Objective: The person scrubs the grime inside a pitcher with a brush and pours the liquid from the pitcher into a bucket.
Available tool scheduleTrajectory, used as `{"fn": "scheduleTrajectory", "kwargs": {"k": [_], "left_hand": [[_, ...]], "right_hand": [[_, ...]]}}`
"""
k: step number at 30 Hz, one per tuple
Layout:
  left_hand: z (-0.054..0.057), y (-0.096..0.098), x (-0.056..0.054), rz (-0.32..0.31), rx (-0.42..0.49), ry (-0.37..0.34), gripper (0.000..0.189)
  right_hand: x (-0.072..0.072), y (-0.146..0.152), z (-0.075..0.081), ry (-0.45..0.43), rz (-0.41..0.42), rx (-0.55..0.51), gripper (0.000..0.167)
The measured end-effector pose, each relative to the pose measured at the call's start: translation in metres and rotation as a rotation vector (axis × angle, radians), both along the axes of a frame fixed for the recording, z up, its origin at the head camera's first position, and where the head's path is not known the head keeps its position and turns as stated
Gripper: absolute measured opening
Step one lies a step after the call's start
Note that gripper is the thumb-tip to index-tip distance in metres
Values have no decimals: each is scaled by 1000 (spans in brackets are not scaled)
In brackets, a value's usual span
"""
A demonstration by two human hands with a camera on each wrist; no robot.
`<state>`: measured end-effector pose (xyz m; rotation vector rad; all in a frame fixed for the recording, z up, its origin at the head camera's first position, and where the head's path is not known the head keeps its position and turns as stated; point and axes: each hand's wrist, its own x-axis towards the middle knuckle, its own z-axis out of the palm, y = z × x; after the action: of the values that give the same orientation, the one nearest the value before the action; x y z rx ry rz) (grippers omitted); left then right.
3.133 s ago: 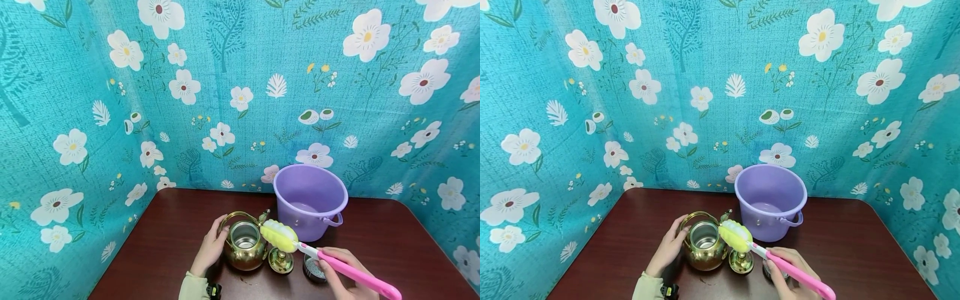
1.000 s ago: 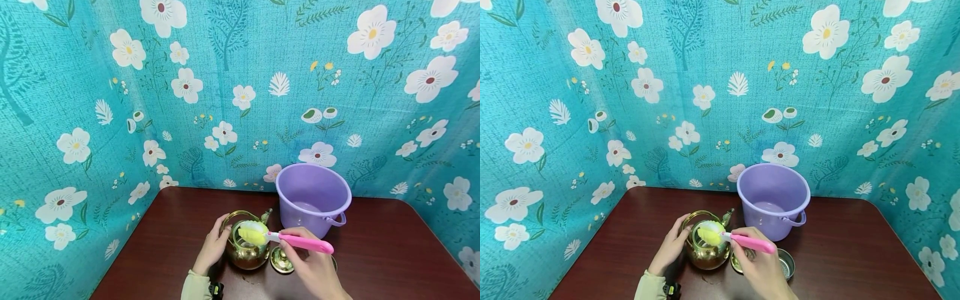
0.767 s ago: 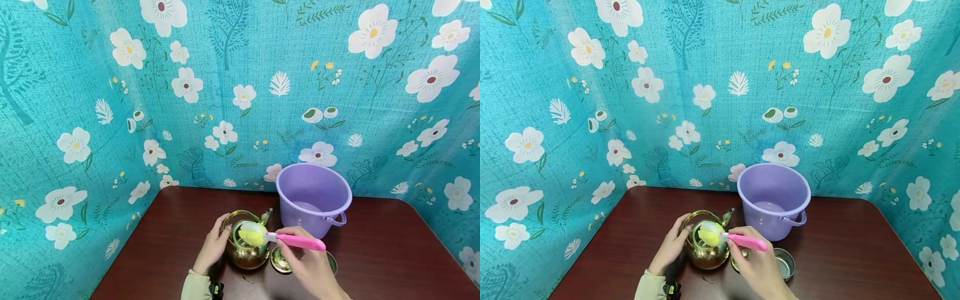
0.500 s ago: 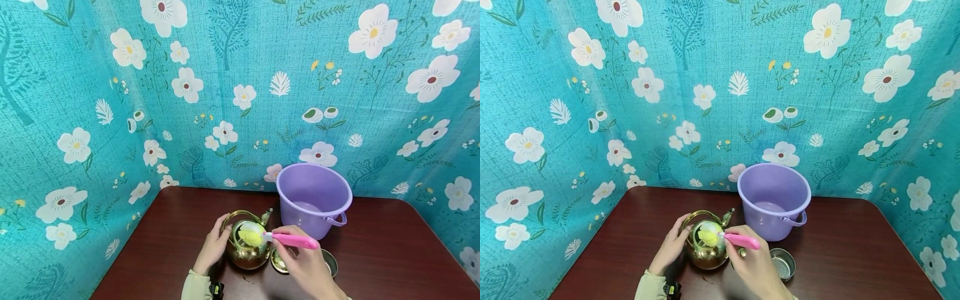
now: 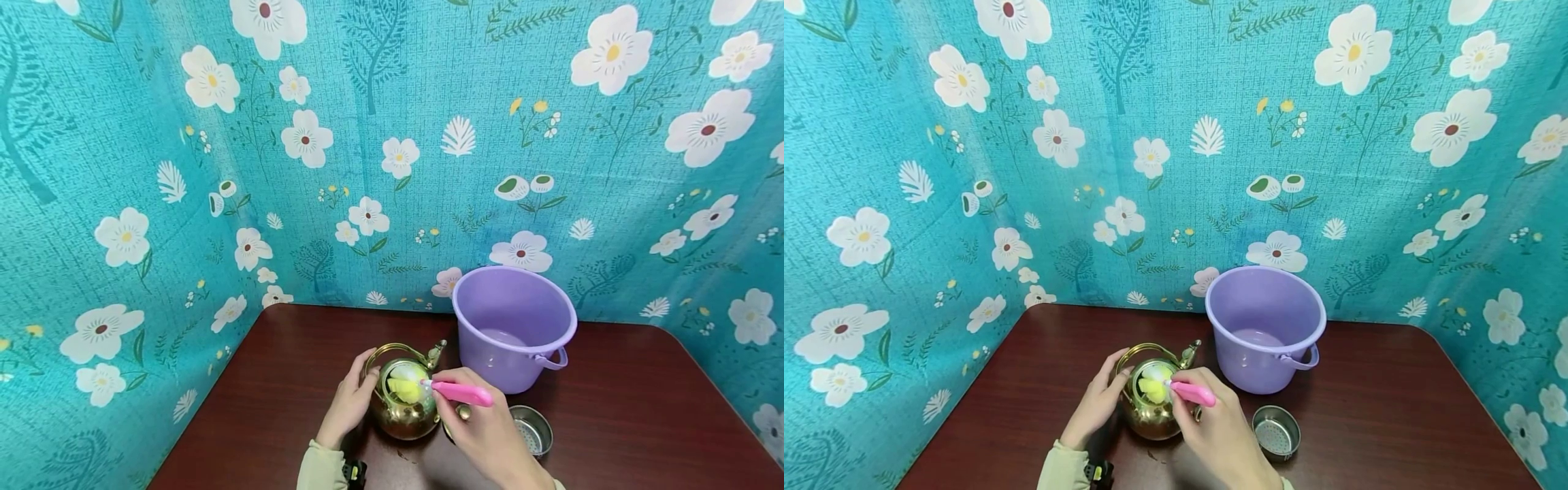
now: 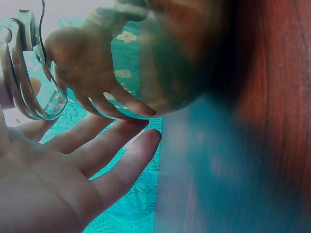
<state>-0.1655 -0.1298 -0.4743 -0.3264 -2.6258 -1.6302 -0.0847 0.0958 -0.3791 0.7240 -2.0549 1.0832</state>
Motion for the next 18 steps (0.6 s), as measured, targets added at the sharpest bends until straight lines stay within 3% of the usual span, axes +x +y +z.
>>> {"fn": "scheduleTrajectory", "kwargs": {"k": [9, 18], "left_hand": [[-1, 0, 0, 0, -1, -5, 43], [-1, 0, 0, 2, 5, -16, 42]], "right_hand": [[-3, -7, 0, 36, -69, 45, 28], [-3, -11, -2, 14, -48, 68, 29]]}}
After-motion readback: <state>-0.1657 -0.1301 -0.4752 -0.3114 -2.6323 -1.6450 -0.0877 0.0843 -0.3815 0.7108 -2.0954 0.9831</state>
